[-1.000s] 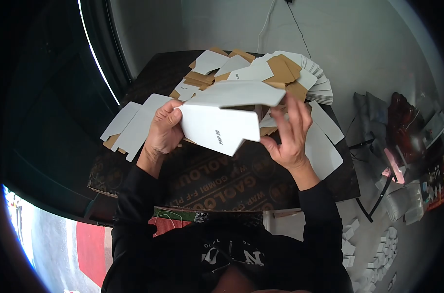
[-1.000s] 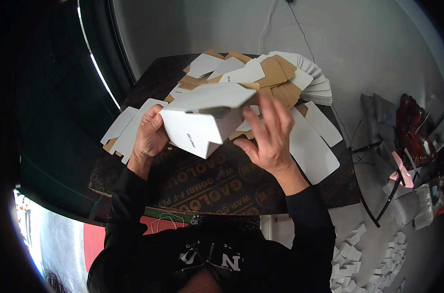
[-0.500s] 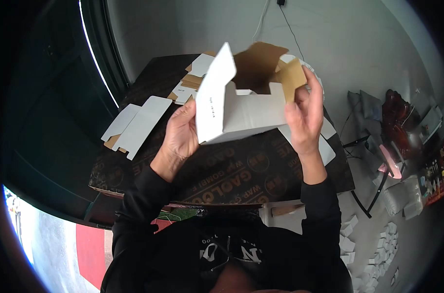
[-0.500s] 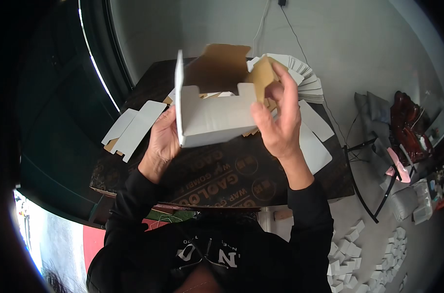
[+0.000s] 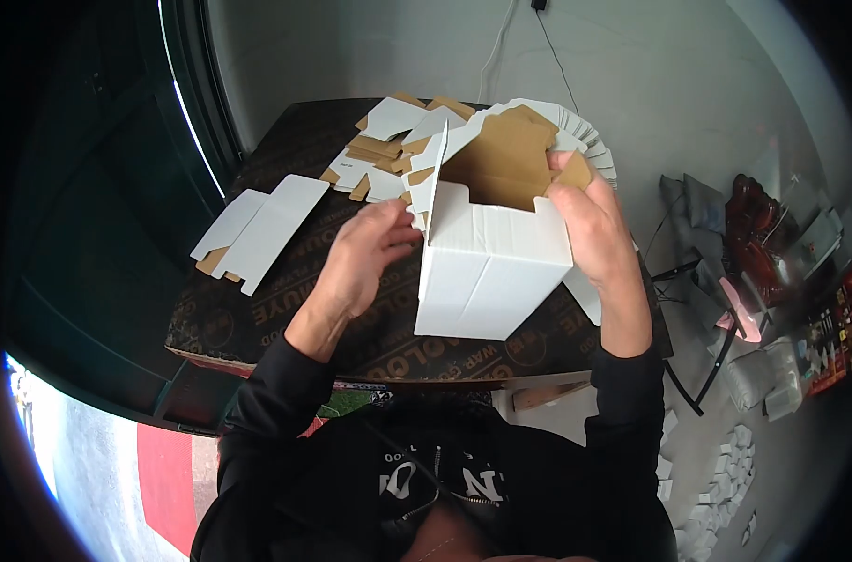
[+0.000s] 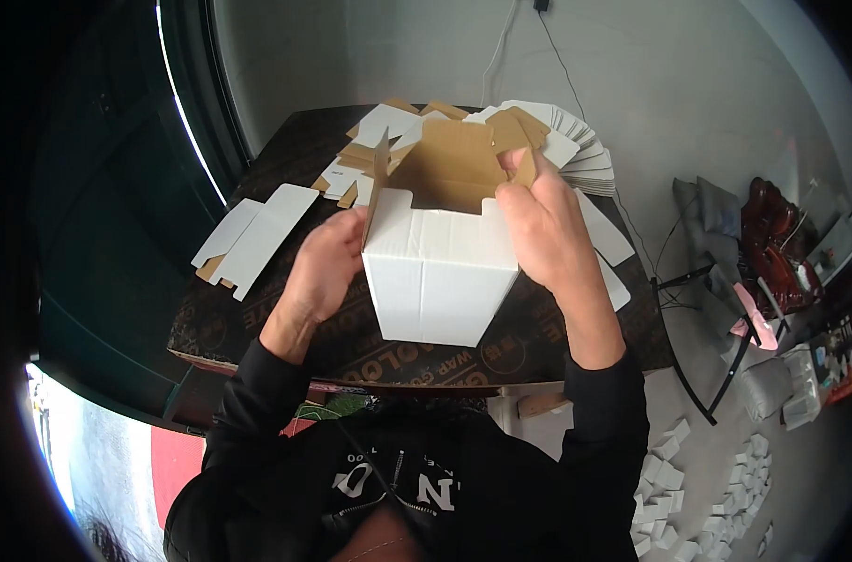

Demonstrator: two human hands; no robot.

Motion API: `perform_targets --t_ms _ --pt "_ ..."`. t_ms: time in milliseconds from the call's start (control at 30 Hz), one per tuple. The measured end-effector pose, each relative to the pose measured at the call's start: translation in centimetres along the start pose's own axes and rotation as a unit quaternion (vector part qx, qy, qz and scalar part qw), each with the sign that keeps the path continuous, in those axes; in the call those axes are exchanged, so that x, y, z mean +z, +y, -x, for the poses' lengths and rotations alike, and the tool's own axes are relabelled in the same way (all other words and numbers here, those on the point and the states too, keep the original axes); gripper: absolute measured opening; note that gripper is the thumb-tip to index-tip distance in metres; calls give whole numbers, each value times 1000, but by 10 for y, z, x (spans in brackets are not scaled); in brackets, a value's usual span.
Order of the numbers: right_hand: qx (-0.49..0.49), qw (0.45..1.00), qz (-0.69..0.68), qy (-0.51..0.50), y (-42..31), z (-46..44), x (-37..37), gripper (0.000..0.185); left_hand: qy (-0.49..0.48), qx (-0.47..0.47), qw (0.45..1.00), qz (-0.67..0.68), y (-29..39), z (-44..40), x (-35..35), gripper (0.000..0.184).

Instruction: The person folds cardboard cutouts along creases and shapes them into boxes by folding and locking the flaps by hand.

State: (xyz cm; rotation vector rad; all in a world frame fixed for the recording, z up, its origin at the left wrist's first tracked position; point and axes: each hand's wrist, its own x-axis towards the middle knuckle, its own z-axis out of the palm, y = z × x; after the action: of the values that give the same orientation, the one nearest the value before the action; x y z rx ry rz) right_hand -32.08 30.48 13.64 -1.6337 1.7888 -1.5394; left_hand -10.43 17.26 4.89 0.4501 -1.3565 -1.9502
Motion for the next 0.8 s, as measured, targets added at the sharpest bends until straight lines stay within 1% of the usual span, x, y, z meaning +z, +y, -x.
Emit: perform_targets --t_ms 133,167,300,333,467,500,633,667,800 --pt "24 992 123 -9 -6 6 11 41 -61 173 983 6 11 15 1 62" --pt "25 992 124 -14 -6 6 12 41 -56 173 983 9 14 18 4 62" --pt "8 993 120 -21 0 9 21 41 -14 68 989 -131 22 25 32 74" --pt "9 992 121 -23 0 9 22 41 -12 67 989 -129 23 27 35 74" --pt "4 999 46 -17 0 14 24 42 -7 86 992 -95 25 28 46 69" --pt "5 999 47 -16 -1 17 25 42 -8 85 992 -93 23 28 47 69" --pt "-57 987 132 74 -12 27 32 49 28 200 978 -50 6 27 49 61" --pt "-57 987 133 74 -12 28 32 49 27 200 978 -49 4 27 50 61" --pt "-28 993 87 74 -13 31 33 55 34 287 957 -35 -3 28 52 53"
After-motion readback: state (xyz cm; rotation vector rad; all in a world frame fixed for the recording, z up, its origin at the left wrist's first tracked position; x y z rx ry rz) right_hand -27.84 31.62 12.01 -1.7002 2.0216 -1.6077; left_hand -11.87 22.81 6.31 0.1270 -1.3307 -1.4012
